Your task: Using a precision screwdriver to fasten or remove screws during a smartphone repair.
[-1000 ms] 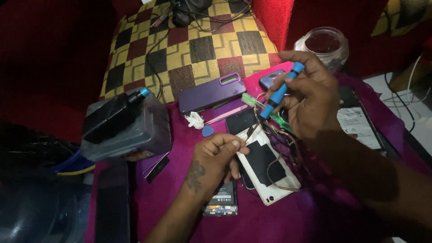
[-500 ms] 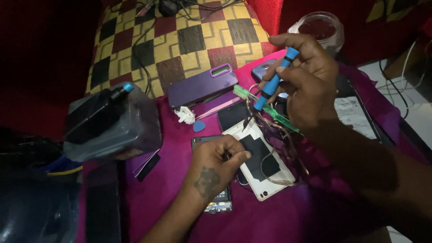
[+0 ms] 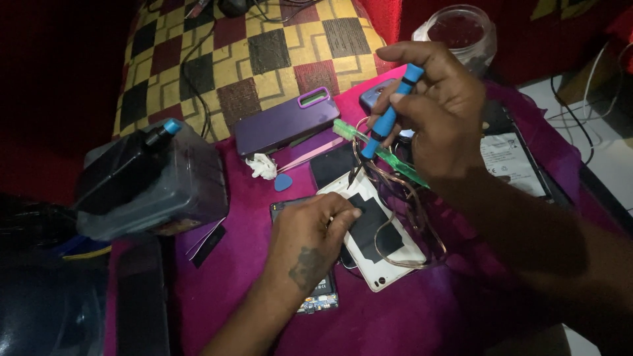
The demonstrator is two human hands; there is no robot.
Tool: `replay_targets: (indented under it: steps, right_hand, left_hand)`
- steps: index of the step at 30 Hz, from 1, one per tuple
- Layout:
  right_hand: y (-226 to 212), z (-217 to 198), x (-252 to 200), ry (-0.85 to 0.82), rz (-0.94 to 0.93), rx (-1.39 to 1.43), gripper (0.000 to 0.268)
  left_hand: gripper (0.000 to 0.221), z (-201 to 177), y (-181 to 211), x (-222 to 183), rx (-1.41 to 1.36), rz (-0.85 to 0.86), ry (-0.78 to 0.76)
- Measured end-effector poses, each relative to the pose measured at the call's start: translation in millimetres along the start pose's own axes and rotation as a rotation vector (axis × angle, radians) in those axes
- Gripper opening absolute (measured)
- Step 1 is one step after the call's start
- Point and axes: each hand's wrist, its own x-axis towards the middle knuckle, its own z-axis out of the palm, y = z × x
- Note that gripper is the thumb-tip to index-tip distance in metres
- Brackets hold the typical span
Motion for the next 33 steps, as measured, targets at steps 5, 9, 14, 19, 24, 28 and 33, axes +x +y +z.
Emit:
replay_targets:
  steps: [5,9,14,19,24,28,33]
  right_hand:
    - [0,1,0,0.007,-0.013,-0.002,0.043]
    - [-1,1,-1,0.028,-0.005,0.001,0.045]
    - [0,2,-2,0.044,0.027,0.132,0.047]
    - [4,3,-3,0.047,0.043,0.183,0.048]
    - [2,4,-4,-0.006,-0.003,0.085,0.043]
    - [4,4,-5,0.006,0.046,0.164,0.045]
    - [9,2,-4,0.009,0.034,0.191,0.044]
  left_hand:
    - [0.011,-2,-1,-1,-0.077,-0.058,0.036]
    - [0.010,-3,-16,0,-0.298,-0.255,0.063]
    - [0.009,-14,-24,2,-0.711,-0.385,0.048]
    - [0.017,-4,-43,-1,-1.088,-0.312,0.017]
    - [0.013,-2,-50,-1,-1.207,-0.259,0.050]
    - [0.014,-4,-47,-1,-1.239,-0.288,0.034]
    - [0.012,-3,-50,-2,-1.262,-0.224,-0.020]
